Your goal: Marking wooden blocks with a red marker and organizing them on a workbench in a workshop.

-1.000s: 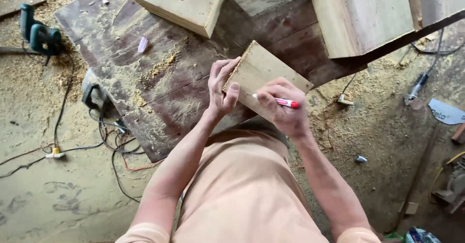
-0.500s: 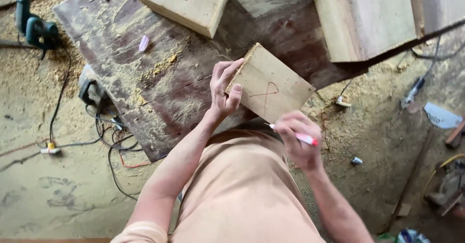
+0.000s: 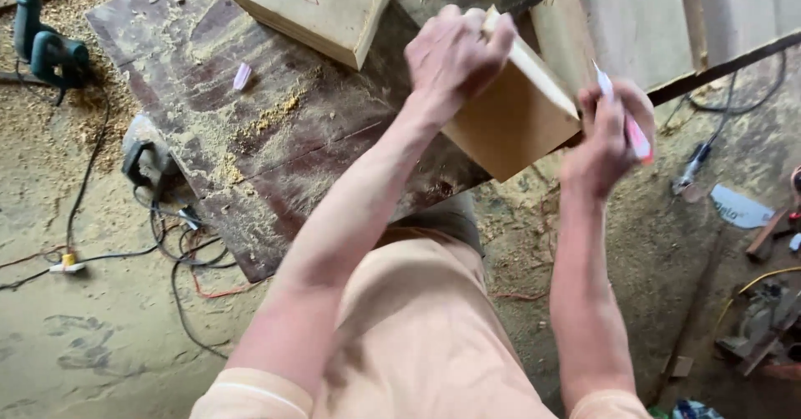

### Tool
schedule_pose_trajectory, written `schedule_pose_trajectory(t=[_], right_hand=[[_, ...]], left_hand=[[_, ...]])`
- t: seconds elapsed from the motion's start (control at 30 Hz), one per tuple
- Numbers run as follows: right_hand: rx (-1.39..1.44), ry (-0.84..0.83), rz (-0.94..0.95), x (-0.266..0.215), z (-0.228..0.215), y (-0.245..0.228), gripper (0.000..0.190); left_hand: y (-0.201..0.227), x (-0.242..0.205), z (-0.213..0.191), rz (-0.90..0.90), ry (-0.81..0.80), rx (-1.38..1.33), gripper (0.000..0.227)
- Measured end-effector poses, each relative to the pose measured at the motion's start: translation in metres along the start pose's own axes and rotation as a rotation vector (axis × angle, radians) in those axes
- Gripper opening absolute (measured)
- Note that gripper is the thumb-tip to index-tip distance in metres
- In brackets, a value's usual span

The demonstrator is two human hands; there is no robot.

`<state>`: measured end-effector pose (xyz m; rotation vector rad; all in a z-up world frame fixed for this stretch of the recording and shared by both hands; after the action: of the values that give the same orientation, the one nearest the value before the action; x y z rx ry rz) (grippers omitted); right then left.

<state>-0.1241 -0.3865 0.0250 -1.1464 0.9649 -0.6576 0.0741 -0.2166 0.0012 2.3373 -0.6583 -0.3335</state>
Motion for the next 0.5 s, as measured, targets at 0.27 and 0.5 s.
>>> schedule_pose_trajectory(t=[0.27, 0.5], right_hand=[[-0.583, -0.367, -0.839, -0.072, 0.067, -0.033, 0.020], [-0.800, -0.416, -0.744, -0.078, 0.030, -0.004, 0.017]], left_hand=[[0.004, 0.046, 0.029, -0.056, 0.019, -0.003, 0.067], [0.003, 0.049, 0.025, -0.039, 0.042, 0.018, 0.065]])
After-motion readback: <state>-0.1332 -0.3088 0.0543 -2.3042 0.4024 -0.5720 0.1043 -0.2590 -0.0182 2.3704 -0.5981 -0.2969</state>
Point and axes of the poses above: each hand's wrist, its own x-axis towards the middle knuckle, its own z-axis out of the palm, y = z × x, the point moved 9 cm from there along x, towards the middle knuckle, and after that the axes turned 13 degrees about z, right-handed, at the moved point
